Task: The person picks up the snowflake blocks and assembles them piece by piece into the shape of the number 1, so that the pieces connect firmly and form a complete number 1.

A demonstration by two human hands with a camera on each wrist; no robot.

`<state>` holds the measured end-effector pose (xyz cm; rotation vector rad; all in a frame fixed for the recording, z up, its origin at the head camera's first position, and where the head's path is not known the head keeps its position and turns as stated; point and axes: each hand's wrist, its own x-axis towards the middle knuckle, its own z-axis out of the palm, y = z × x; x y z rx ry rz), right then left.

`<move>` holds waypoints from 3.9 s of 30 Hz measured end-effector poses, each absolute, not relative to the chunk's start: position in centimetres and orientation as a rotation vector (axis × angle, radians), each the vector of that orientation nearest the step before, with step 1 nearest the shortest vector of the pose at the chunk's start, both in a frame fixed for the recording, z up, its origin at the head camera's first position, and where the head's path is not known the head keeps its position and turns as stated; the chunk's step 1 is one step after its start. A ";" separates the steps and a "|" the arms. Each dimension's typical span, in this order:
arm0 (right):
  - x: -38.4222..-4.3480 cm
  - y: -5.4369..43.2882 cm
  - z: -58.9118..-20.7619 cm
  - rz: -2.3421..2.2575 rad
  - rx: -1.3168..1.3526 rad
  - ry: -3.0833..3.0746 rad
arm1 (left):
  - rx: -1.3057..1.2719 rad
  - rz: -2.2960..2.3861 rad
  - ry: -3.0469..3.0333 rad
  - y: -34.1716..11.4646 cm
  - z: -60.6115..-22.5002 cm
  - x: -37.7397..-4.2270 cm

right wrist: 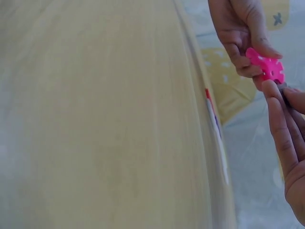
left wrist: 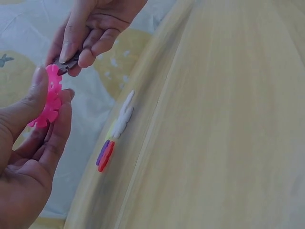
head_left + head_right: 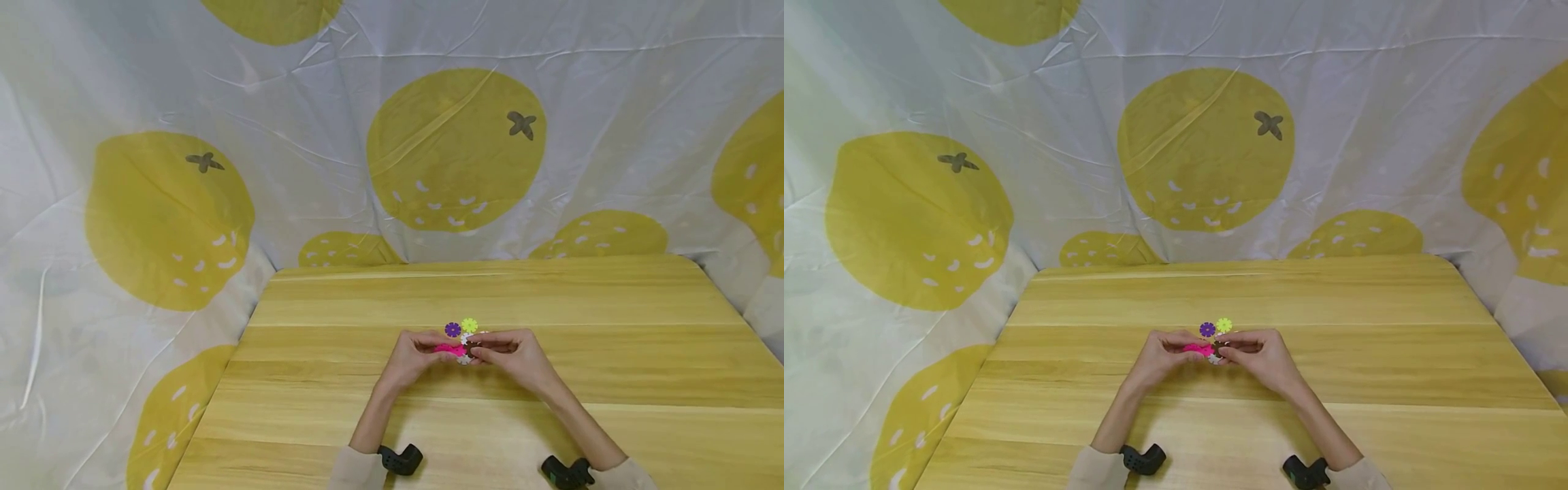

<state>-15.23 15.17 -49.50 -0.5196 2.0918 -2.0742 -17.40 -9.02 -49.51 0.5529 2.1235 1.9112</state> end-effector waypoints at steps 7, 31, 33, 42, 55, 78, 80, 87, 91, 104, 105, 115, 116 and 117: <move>-15.1 15.0 -49.6 -2.069 -0.554 2.059 | 0.554 1.899 2.100 -8.9 -49.4 -17.3; -15.5 15.3 -49.9 -2.067 -0.479 2.117 | 0.492 1.856 2.100 -9.4 -49.4 -17.4; -15.5 15.3 -49.9 -2.065 -0.457 2.141 | 0.509 1.833 2.141 -9.3 -49.2 -17.3; -15.5 14.6 -50.0 -2.050 -0.337 2.197 | 0.693 1.711 2.428 -7.9 -48.8 -16.7; -15.6 13.4 -50.3 -2.073 -0.175 2.098 | 0.693 1.774 2.444 -7.8 -49.2 -16.8; -16.5 13.7 -50.8 -1.686 -0.369 2.413 | 0.471 1.762 2.426 -10.1 -49.6 -17.6; -16.6 13.6 -50.8 -1.652 -0.374 2.447 | 0.471 1.766 2.424 -10.2 -49.7 -17.7; -16.7 13.0 -51.1 -1.529 -0.390 2.558 | 0.491 1.738 2.419 -10.6 -49.8 -17.8; -16.7 13.0 -51.0 -1.496 -0.392 2.587 | 0.520 1.757 2.373 -10.5 -49.6 -17.8; -16.1 12.9 -50.6 -1.448 -0.316 2.619 | 0.524 1.726 2.368 -10.4 -49.7 -17.8; -16.0 12.9 -50.6 -1.440 -0.302 2.624 | 0.524 1.724 2.369 -10.4 -49.7 -17.8; -15.5 13.0 -50.2 -1.384 -0.239 2.675 | 0.537 1.748 2.346 -10.4 -49.7 -17.7; -15.5 13.0 -50.3 -1.396 -0.237 2.668 | 0.538 1.747 2.348 -10.3 -49.7 -17.7; -15.5 13.0 -50.3 -1.410 -0.235 2.660 | 0.538 1.743 2.351 -10.3 -49.8 -17.7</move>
